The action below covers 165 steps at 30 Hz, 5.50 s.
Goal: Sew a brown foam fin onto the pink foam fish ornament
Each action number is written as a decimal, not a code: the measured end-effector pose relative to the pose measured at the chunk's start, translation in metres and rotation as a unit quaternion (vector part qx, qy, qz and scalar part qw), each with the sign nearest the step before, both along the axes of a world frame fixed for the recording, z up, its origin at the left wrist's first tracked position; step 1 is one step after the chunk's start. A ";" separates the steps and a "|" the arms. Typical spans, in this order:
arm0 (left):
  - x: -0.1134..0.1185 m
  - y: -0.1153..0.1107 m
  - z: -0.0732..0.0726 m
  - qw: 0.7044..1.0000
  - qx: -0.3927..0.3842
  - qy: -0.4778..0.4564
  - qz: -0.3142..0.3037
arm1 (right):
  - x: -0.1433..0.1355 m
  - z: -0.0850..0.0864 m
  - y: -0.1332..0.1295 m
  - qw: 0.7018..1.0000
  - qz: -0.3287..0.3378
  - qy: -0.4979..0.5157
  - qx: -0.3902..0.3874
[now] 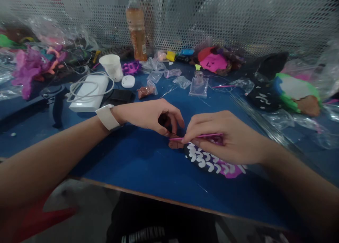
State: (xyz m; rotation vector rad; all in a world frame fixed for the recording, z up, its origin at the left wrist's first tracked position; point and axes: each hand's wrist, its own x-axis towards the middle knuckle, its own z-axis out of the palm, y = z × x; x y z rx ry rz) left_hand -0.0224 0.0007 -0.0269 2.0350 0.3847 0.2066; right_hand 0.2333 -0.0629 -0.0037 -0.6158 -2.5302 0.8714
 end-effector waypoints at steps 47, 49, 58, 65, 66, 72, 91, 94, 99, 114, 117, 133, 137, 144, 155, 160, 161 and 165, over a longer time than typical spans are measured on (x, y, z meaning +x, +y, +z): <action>0.000 0.000 0.000 1.000 0.003 0.004 0.001 | -0.003 0.004 -0.004 0.999 -0.037 0.000 0.025; 0.000 0.000 0.000 1.000 0.001 0.004 0.001 | -0.003 0.005 -0.005 0.999 -0.044 0.016 0.011; 0.001 0.000 -0.001 1.000 0.006 0.015 0.009 | -0.005 -0.001 -0.006 0.991 -0.042 0.124 -0.015; 0.001 0.000 -0.001 1.000 0.003 0.002 0.004 | -0.009 -0.002 -0.007 0.997 -0.062 0.050 0.024; 0.001 0.000 -0.001 1.000 0.007 0.001 0.004 | -0.009 -0.002 -0.007 0.997 -0.057 0.041 0.030; 0.000 0.000 0.001 1.000 0.020 -0.001 0.001 | -0.004 -0.003 -0.003 0.999 -0.033 0.015 0.039; 0.000 0.000 -0.001 1.000 0.013 -0.008 0.003 | -0.005 0.000 -0.006 0.998 -0.030 0.015 0.050; 0.000 0.000 0.000 1.000 0.016 -0.001 0.000 | -0.004 0.001 -0.005 0.998 -0.030 0.015 0.052; 0.001 0.000 0.000 1.000 0.018 0.001 0.000 | -0.005 0.001 -0.005 0.998 -0.034 0.010 0.051; 0.000 0.000 0.002 1.000 0.015 0.004 -0.002 | -0.004 0.000 -0.004 0.998 -0.036 0.008 0.057; 0.000 0.000 0.002 1.000 0.015 0.004 -0.005 | -0.004 0.000 -0.005 0.998 -0.035 0.007 0.054; 0.001 -0.001 0.001 1.000 0.020 0.002 0.007 | -0.005 -0.001 -0.006 0.999 -0.026 0.038 0.029; 0.001 0.000 0.000 1.000 0.026 -0.001 0.006 | -0.006 -0.002 -0.007 0.999 -0.026 0.026 0.020; 0.001 0.000 -0.001 1.000 0.020 0.002 0.004 | -0.005 -0.003 -0.007 0.999 -0.032 0.025 0.023; 0.001 0.000 -0.001 1.000 0.018 -0.002 0.003 | -0.008 -0.001 -0.007 0.999 -0.035 0.020 0.031; 0.001 0.000 0.000 1.000 0.014 -0.002 -0.001 | -0.008 -0.002 -0.007 0.999 -0.032 0.003 0.029; 0.001 0.000 0.000 1.000 0.013 -0.001 -0.002 | -0.007 -0.002 -0.007 0.999 -0.032 -0.002 0.029; 0.001 0.000 -0.001 1.000 0.014 -0.003 -0.002 | -0.007 -0.001 -0.007 0.999 -0.029 -0.007 0.033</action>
